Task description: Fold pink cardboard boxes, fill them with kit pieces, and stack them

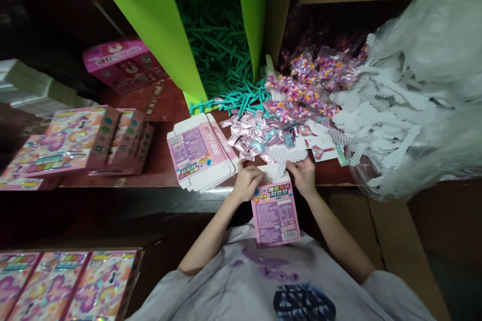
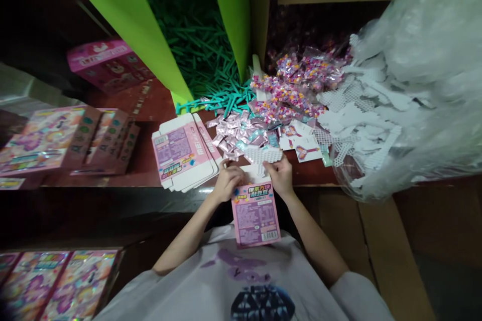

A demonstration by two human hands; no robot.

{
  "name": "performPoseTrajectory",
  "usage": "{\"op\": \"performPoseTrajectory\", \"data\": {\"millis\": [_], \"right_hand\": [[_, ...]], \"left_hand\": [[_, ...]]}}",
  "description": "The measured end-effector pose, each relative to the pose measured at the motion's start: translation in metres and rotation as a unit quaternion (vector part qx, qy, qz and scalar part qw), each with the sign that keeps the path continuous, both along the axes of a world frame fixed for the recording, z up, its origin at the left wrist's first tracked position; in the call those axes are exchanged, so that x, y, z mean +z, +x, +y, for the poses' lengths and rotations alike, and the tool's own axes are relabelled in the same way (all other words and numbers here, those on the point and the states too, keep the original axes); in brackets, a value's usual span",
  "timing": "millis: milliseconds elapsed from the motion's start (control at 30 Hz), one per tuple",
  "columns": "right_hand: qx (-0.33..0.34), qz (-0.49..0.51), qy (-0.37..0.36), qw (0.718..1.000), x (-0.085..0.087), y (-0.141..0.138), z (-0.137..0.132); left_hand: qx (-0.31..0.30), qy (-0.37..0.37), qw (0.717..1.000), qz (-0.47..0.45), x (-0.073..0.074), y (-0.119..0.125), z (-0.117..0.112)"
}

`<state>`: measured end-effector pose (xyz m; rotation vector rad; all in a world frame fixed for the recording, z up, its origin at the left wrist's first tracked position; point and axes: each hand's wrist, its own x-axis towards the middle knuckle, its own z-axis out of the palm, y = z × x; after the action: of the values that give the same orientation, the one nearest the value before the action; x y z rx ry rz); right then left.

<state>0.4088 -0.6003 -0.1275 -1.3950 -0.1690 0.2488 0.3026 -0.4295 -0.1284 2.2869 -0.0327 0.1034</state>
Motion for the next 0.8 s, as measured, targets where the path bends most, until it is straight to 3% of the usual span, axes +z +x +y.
{"op": "performPoseTrajectory", "data": {"millis": [67, 200, 367, 467, 600, 633, 733, 800], "right_hand": [[0.023, 0.017, -0.009, 1.000, -0.002, -0.001, -0.001], [-0.023, 0.007, -0.039, 0.999, -0.003, 0.000, -0.006], [0.055, -0.100, -0.176, 0.978, -0.011, -0.005, 0.001], [0.098, -0.167, -0.248, 0.949, -0.020, -0.007, 0.001], [0.073, -0.348, -0.419, 0.835, -0.029, -0.001, -0.015], [0.075, -0.365, -0.433, 0.821, -0.031, 0.000, -0.020], [0.106, -0.365, -0.391, 0.838, -0.037, 0.000, -0.029], [0.092, -0.370, -0.355, 0.854, -0.038, -0.005, -0.031]], "left_hand": [[0.040, 0.053, 0.998, -0.009, 0.000, -0.003, -0.007], [0.155, 0.126, 0.980, -0.014, -0.002, -0.011, -0.024], [0.274, 0.060, 0.954, -0.105, -0.004, -0.015, -0.035], [0.240, 0.022, 0.962, -0.129, -0.006, -0.009, -0.036], [0.216, -0.019, 0.974, -0.065, -0.011, 0.002, -0.035], [0.220, -0.024, 0.973, -0.064, -0.012, 0.004, -0.034], [0.184, -0.002, 0.980, -0.080, -0.012, 0.008, -0.032], [0.141, 0.028, 0.987, -0.074, -0.009, 0.010, -0.031]]}}
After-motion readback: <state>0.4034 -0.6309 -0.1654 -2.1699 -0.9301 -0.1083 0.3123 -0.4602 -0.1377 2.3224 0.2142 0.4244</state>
